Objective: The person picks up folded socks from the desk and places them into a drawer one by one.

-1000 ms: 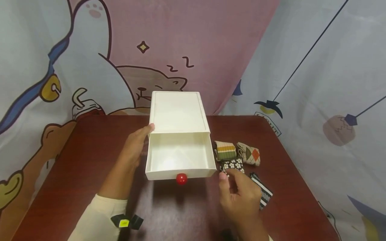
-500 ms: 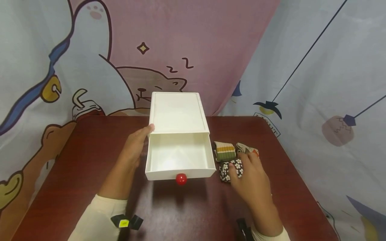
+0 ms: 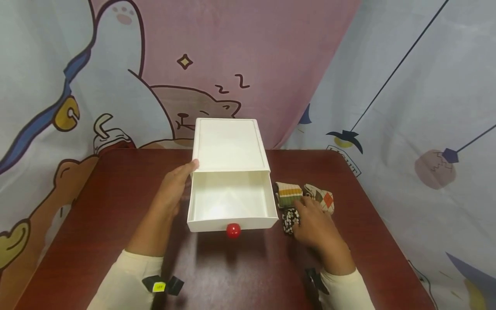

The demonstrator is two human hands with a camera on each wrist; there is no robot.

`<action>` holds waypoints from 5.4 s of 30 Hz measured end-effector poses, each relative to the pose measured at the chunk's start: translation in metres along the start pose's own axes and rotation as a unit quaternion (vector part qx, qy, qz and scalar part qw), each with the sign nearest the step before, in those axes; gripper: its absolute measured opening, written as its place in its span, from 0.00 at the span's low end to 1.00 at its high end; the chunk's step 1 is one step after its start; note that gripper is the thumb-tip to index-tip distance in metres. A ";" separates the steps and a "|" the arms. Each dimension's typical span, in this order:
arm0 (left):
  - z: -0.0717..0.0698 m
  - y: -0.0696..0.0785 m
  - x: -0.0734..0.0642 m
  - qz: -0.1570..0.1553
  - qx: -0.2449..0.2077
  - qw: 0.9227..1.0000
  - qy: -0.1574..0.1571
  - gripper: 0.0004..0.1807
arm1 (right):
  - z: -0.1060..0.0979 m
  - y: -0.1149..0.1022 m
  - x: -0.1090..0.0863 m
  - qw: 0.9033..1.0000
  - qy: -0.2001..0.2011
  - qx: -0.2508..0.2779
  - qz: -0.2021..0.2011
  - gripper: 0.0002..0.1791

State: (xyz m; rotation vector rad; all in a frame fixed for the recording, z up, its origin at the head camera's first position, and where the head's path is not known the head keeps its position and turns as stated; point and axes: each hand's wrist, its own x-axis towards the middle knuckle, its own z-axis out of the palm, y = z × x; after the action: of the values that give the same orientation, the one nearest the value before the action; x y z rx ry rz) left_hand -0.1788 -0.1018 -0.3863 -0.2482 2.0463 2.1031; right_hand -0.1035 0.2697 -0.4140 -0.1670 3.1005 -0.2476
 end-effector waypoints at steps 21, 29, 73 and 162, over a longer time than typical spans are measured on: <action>-0.003 -0.001 0.002 -0.006 0.020 1.000 -0.004 0.40 | 0.031 0.034 0.050 0.994 -0.103 -0.033 -0.034 0.43; -0.003 -0.002 0.002 -0.002 0.025 1.000 -0.004 0.39 | 0.012 0.016 0.049 0.989 -0.145 -0.002 0.012 0.36; -0.002 -0.001 -0.001 0.000 0.038 0.999 -0.015 0.41 | 0.009 0.012 0.034 0.983 -0.166 0.069 0.027 0.33; -0.001 -0.003 -0.003 -0.001 0.034 0.999 -0.016 0.42 | -0.118 -0.090 0.023 0.914 0.088 0.390 -0.064 0.30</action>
State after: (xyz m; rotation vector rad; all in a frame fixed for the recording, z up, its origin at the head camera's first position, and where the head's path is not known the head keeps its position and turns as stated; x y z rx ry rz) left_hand -0.1753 -0.1026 -0.3886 -0.2052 2.0935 2.0187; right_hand -0.1212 0.1977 -0.2841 -0.3294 2.8645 -1.5245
